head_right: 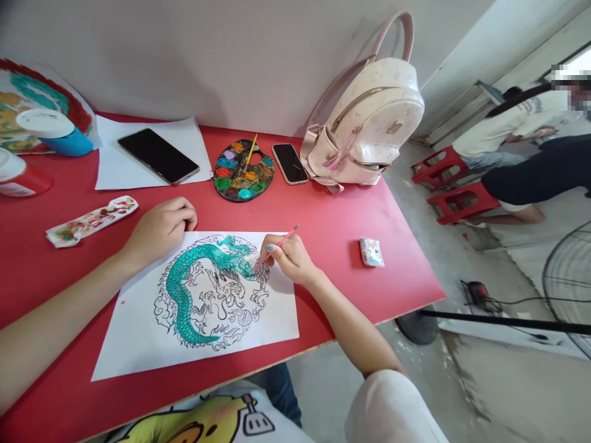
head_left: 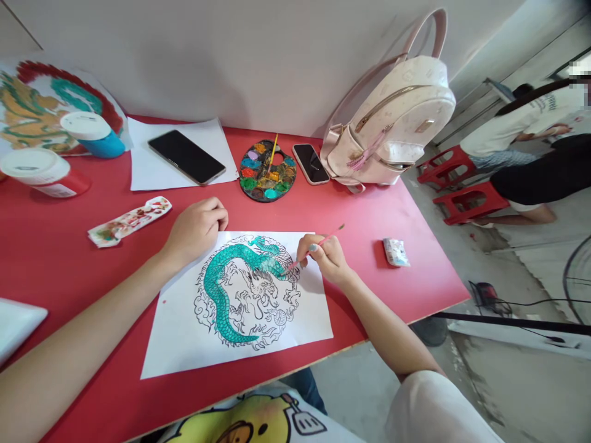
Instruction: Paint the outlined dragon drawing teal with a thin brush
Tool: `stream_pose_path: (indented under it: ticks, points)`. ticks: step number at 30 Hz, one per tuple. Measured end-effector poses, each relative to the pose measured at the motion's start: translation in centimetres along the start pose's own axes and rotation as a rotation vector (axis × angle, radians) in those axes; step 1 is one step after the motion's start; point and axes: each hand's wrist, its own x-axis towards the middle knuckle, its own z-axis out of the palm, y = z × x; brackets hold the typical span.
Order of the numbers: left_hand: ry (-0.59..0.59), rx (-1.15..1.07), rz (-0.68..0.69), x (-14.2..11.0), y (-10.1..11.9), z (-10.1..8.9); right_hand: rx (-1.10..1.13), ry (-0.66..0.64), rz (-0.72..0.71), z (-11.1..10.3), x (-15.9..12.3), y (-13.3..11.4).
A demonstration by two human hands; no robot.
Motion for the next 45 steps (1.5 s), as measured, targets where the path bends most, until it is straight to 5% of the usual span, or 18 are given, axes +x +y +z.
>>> stream_pose_path:
  ticks: [45]
  points:
    - [-0.004,0.009,0.010,0.06,-0.17,0.02,-0.009,0.055,0.012,0.00,0.13,-0.31]
